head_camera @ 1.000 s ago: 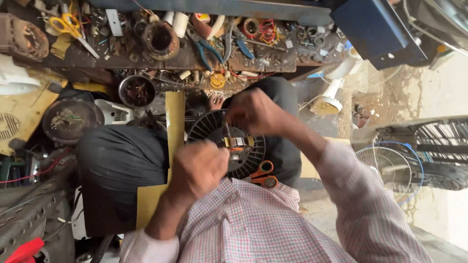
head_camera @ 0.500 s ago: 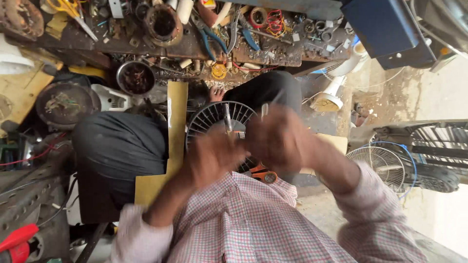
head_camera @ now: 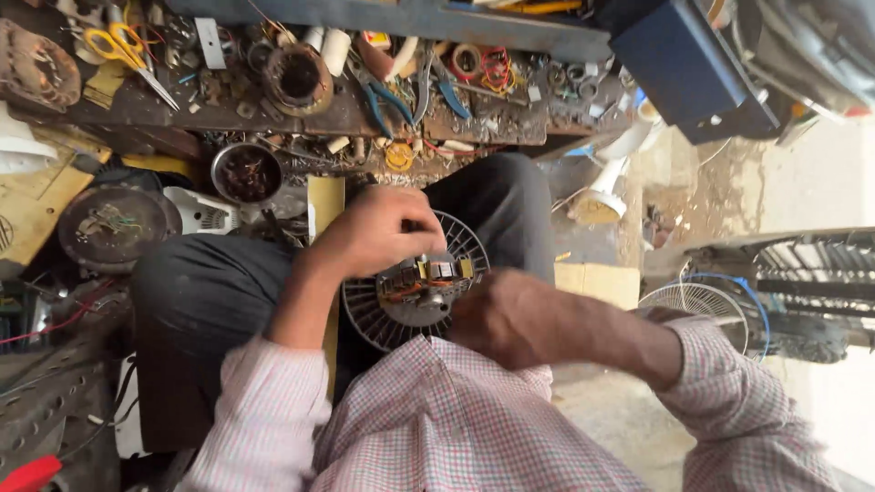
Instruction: The person sits on the floor of a repair workshop with a fan motor assembly on their lap. They fit a small component onto the motor shaft, press and twist it by hand, and repeatedly reposition and secure parts of the fan motor unit.
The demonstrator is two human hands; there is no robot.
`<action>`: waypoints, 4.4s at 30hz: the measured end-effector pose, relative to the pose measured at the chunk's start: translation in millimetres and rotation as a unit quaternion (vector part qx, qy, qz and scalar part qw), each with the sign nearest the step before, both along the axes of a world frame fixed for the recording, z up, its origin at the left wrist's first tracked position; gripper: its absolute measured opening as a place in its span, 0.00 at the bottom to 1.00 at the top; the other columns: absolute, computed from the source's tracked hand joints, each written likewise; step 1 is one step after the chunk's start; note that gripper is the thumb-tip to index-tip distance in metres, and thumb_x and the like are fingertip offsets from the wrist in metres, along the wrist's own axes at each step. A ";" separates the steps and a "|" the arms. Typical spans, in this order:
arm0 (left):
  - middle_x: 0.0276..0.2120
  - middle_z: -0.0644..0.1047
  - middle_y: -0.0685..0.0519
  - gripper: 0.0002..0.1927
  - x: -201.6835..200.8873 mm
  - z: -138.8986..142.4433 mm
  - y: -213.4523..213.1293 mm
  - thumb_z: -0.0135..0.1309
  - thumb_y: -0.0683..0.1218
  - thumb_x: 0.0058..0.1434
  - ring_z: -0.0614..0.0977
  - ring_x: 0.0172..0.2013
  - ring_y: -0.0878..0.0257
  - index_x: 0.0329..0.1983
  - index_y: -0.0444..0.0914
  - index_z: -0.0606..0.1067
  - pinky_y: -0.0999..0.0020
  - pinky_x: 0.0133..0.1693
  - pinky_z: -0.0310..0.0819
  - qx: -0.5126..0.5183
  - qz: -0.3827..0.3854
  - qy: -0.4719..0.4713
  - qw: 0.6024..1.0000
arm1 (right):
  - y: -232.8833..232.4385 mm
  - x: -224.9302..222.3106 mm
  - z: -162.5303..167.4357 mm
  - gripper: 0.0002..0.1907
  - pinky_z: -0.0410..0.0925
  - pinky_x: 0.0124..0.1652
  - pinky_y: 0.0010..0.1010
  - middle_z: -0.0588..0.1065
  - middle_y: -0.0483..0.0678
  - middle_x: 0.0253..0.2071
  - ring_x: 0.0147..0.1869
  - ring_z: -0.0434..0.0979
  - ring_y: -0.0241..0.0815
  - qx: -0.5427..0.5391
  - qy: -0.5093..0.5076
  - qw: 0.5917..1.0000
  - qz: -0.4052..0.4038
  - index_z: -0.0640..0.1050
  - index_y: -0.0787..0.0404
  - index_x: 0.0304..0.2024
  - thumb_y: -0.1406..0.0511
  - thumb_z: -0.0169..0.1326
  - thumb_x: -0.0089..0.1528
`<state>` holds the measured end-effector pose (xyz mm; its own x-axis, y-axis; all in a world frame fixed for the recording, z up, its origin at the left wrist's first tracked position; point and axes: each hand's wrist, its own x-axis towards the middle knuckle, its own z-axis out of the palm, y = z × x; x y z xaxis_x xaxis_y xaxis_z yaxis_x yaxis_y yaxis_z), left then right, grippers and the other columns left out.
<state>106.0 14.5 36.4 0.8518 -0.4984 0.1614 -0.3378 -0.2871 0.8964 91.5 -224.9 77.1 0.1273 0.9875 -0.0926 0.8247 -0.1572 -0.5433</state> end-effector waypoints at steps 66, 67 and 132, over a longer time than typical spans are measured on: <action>0.30 0.77 0.49 0.12 -38.9 -41.8 -12.2 0.68 0.43 0.60 0.80 0.33 0.52 0.30 0.36 0.74 0.58 0.38 0.74 -0.100 0.259 -0.165 0.947 | -4.9 93.2 -70.0 0.06 0.71 0.33 0.40 0.79 0.47 0.33 0.36 0.80 0.51 0.074 -0.089 0.972 -0.203 0.83 0.52 0.34 0.66 0.59 0.54; 0.29 0.77 0.47 0.12 -21.8 -35.5 -17.3 0.69 0.45 0.56 0.80 0.32 0.51 0.29 0.36 0.76 0.57 0.37 0.73 -0.011 0.182 -0.101 0.978 | -14.2 85.6 -68.9 0.04 0.71 0.33 0.41 0.79 0.48 0.34 0.38 0.80 0.51 0.058 -0.086 0.973 -0.208 0.82 0.53 0.33 0.66 0.59 0.55; 0.29 0.76 0.51 0.04 -86.6 6.0 -3.9 0.61 0.43 0.65 0.80 0.30 0.59 0.38 0.36 0.82 0.65 0.34 0.73 -0.032 0.164 -0.055 0.984 | 15.8 6.8 -5.2 0.09 0.66 0.33 0.44 0.73 0.51 0.28 0.34 0.75 0.51 0.145 0.039 0.987 -0.053 0.79 0.60 0.38 0.66 0.60 0.55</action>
<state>19.4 10.6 42.5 0.9406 -0.1858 0.2840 -0.3329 -0.3417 0.8789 98.3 -209.1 71.9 0.2348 0.9554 0.1789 0.7664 -0.0688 -0.6387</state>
